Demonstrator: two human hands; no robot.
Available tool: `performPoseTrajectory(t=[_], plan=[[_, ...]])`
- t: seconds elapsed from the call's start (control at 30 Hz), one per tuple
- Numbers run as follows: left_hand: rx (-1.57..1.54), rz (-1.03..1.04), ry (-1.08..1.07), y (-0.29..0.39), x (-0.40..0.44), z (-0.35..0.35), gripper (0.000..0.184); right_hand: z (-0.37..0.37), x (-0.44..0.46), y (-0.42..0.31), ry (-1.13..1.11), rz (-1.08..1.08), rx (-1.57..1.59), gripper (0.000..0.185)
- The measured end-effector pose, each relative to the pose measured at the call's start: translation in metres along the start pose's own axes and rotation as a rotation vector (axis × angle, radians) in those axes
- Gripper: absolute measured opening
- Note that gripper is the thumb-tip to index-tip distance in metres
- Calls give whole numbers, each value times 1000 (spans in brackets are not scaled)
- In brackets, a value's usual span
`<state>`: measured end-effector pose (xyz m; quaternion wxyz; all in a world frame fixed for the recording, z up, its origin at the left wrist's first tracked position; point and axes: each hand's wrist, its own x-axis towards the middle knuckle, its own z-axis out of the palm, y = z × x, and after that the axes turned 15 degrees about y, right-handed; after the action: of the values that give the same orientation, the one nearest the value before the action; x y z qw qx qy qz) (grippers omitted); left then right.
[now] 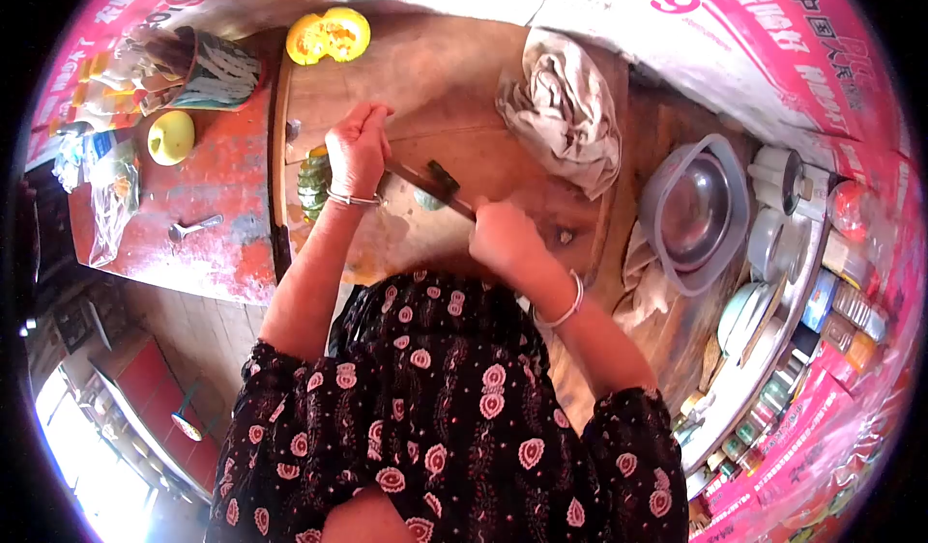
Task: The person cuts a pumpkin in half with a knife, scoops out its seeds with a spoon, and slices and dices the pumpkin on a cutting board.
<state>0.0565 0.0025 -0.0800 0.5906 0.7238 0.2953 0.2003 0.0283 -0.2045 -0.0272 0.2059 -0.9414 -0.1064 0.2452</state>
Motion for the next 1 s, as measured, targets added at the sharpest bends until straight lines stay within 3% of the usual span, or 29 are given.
performPoseTrajectory(t=[0.03,0.13,0.23,0.27,0.4,0.5,0.53,0.57,0.63,0.73,0.8,1.0], plan=[[28,83,28,-5,4,2,18,0,4,-2,-15,-8,-29,23],[29,4,-8,-8,7,4,17,4,2,3,-9,2,19,23],[28,103,-6,12,7,2,17,7,-1,13,96,-74,80,23],[-37,-12,-63,19,1,-4,17,8,-3,15,131,-106,105,22],[-252,26,-2,55,-11,-17,18,-12,-17,9,167,-38,176,24],[-60,192,53,42,-17,-18,17,-18,-22,21,273,13,248,26],[162,490,-27,26,-20,-18,21,-21,-23,24,283,58,279,27],[267,611,-204,11,-27,-20,35,-23,-24,27,293,107,312,28],[530,926,-410,11,-45,-18,46,-21,-27,33,312,84,305,28],[567,917,-480,0,-58,-18,49,-16,-33,34,323,59,331,29],[561,758,-457,-2,-66,-18,47,-11,-36,30,332,26,336,29],[636,527,-263,-14,-92,-4,40,2,-37,23,361,-28,452,30]])
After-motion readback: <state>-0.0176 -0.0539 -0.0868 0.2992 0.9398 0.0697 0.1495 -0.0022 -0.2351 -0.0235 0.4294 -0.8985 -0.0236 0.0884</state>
